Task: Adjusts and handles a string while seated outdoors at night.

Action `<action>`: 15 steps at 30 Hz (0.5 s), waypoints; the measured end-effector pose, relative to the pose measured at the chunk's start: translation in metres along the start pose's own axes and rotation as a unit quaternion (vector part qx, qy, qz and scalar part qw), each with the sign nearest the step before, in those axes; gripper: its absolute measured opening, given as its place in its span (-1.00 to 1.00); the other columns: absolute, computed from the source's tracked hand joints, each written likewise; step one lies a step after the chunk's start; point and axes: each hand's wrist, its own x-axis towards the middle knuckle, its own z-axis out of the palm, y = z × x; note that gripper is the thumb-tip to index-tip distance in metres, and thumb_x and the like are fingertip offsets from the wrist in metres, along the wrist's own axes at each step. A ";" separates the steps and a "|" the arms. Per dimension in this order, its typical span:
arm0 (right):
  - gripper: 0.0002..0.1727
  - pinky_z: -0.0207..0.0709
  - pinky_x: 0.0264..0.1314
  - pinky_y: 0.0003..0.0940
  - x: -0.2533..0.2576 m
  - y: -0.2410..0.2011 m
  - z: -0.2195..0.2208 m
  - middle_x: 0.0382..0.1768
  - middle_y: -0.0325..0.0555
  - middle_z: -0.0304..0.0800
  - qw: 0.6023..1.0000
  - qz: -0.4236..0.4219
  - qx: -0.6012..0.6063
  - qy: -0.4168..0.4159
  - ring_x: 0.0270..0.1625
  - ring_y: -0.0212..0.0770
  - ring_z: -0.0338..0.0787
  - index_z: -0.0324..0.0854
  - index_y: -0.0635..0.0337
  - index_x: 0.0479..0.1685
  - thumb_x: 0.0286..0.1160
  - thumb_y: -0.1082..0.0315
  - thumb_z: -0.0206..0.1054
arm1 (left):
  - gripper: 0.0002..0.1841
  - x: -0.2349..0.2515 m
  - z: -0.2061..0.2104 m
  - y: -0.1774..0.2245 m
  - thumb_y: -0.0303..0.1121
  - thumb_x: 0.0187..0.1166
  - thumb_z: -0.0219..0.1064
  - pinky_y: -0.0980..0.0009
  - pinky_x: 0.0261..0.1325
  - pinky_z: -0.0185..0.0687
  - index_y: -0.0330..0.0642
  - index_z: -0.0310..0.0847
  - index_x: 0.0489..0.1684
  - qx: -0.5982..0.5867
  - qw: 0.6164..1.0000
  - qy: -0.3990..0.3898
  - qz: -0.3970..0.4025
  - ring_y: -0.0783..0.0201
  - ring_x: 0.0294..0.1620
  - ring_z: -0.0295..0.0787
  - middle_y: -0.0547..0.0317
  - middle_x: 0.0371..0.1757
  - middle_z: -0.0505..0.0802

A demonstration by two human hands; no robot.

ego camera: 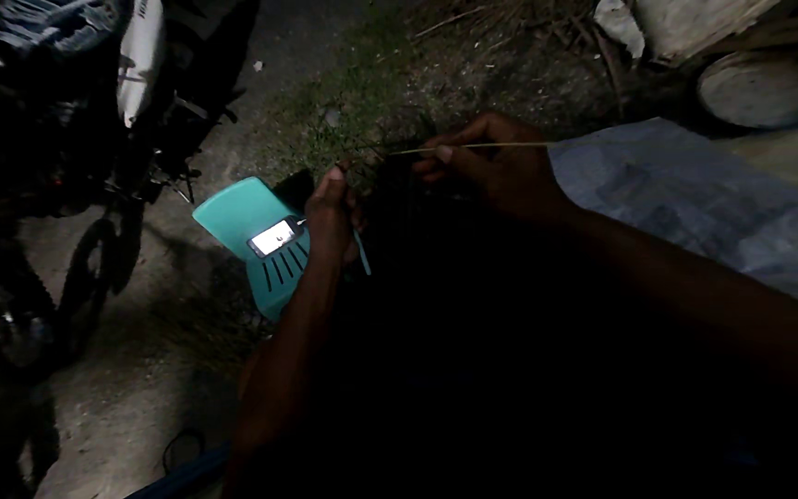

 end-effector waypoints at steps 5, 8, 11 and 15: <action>-0.90 0.86 0.02 -0.38 0.002 0.003 0.013 -0.13 -0.14 0.92 0.997 0.069 -0.005 0.038 -0.15 -0.29 0.95 0.53 0.27 -0.04 0.68 0.42 0.29 | -0.67 -0.029 0.033 -0.004 -0.25 0.88 -0.06 0.61 -0.51 0.52 -0.26 0.56 0.20 0.193 0.972 -0.040 0.130 0.57 -0.60 0.48 0.43 -0.50 0.60; -0.89 0.84 0.04 -0.41 0.000 0.003 0.016 -0.11 -0.13 0.93 0.997 0.078 -0.017 0.022 -0.14 -0.33 0.95 0.57 0.29 -0.05 0.69 0.41 0.29 | -0.64 -0.028 0.031 -0.004 -0.20 0.88 -0.03 0.56 -0.48 0.50 -0.25 0.61 0.15 0.248 0.958 -0.066 0.125 0.54 -0.56 0.48 0.37 -0.46 0.63; -0.92 0.85 0.07 -0.39 -0.001 0.003 0.010 -0.03 -0.13 0.91 0.997 0.066 -0.023 0.010 -0.10 -0.31 0.95 0.54 0.29 -0.05 0.71 0.44 0.24 | -0.67 -0.015 0.021 -0.002 -0.24 0.90 -0.07 0.64 -0.63 0.40 -0.17 0.62 0.16 0.159 0.983 -0.035 0.083 0.57 -0.70 0.39 0.46 -0.60 0.53; -0.93 0.86 0.08 -0.37 0.000 0.005 0.009 -0.01 -0.11 0.91 0.998 0.057 -0.015 0.007 -0.09 -0.29 0.95 0.52 0.28 -0.05 0.72 0.45 0.22 | -0.65 -0.018 0.023 0.001 -0.27 0.89 -0.08 0.66 -0.62 0.44 -0.22 0.61 0.24 0.136 0.987 -0.050 0.063 0.57 -0.69 0.42 0.47 -0.60 0.54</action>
